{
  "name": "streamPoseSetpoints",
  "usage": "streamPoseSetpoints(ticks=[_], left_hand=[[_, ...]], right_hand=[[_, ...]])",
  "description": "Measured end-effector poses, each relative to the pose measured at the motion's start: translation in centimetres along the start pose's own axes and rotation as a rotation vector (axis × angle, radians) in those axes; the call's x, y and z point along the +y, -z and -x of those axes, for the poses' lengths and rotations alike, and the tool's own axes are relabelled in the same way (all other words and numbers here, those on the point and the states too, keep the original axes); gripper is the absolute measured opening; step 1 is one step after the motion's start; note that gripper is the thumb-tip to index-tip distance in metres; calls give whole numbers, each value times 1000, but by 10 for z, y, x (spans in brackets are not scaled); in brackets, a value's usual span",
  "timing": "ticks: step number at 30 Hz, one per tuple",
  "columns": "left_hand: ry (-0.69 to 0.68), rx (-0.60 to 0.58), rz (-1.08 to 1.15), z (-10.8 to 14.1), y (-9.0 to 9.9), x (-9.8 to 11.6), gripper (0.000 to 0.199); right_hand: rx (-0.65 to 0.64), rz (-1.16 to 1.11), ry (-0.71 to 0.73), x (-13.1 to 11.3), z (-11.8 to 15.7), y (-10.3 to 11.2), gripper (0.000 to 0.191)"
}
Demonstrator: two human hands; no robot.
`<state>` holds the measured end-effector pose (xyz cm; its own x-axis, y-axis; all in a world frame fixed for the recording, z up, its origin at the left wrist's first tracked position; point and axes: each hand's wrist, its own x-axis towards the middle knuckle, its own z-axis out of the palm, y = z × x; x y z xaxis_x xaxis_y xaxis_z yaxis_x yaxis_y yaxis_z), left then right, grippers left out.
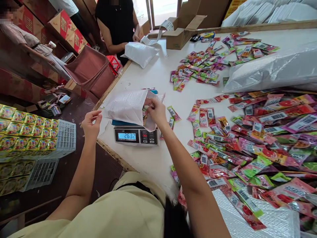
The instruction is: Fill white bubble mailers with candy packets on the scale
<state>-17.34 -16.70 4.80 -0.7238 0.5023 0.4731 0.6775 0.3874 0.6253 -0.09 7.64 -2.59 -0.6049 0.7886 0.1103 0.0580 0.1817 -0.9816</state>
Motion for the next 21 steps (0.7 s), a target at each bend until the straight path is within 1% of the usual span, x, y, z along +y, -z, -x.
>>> streamPoseSetpoints(ticks=[3,6,11,13,14,15,16,18,20,21], left_hand=[[0,-8,0,1,-2,3,22],[-18,-2,11,2,-2,6,22],[-45,11,41,5,-1,8,22],[-44,11,51,5,-2,8,22],[-42,9,54,5,-3,8,22],[-40,6,55,5,-3,8,22],[-38,3,55,5,-4,8,22],[-41,-3,54,5,-5,9,22],[-45,-2,49,5,-6,10,22],[-48,-1,46,5,-6,10,22]], right_hand=[[103,-28,-36,1,12,27,11],[204,-99,-41,4,28,61,16],[465,-179,-19,18,65,129,23],[564,-183,-33,26,81,158,26],[591,-166,-53,30,88,171,27],[595,-117,-82,34,95,183,28],[582,-23,-108,39,101,194,27],[528,286,-127,46,110,205,22],[478,565,-119,49,111,203,17],[451,620,-124,48,109,196,16]])
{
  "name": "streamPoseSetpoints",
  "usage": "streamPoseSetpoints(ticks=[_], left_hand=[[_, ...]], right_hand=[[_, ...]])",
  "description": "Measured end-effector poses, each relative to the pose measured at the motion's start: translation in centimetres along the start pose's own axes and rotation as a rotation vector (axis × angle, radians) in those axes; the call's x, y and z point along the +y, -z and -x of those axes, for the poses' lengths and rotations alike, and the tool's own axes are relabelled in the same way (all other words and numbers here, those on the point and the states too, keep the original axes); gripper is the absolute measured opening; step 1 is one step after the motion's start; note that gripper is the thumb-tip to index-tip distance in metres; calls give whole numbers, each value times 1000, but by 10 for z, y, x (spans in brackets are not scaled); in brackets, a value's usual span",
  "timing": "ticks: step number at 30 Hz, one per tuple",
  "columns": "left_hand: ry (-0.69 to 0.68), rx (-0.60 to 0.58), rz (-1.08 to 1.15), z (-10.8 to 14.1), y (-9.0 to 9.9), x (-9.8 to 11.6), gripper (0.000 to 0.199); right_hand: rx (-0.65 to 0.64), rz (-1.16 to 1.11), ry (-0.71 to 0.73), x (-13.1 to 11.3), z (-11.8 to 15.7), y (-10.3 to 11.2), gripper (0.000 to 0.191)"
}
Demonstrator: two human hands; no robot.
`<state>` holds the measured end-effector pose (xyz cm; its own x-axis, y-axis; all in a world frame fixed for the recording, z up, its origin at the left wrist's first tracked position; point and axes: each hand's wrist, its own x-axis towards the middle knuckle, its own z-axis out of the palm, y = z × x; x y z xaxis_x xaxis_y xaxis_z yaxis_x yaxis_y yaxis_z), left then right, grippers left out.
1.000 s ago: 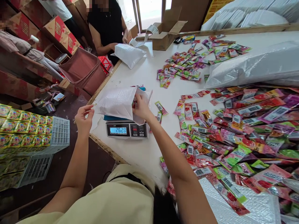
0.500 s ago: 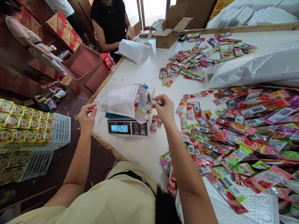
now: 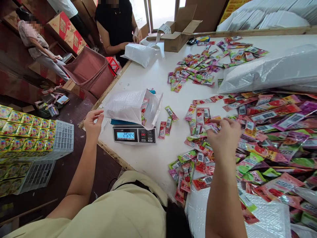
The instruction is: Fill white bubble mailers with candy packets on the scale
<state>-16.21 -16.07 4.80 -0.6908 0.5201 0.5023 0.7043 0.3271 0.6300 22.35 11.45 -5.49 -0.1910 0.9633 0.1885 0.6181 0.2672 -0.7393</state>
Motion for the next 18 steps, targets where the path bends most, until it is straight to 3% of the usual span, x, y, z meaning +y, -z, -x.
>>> streamPoseSetpoints(ticks=[4,9,11,14,18], left_hand=[[-7,11,-8,-1,2,0,22],[-16,35,-42,-1,9,-6,23],[-9,37,-58,0,9,-9,22],[-1,30,-49,1,5,-9,23],[-11,9,-35,-1,-2,-4,22]], right_hand=[[-264,-233,20,-45,3,-34,26],[-549,-495,194,-115,2,-72,21],[-658,-517,267,-136,2,-86,20],[-827,-443,318,-161,4,-109,32],[-885,-314,293,-178,10,-125,32]])
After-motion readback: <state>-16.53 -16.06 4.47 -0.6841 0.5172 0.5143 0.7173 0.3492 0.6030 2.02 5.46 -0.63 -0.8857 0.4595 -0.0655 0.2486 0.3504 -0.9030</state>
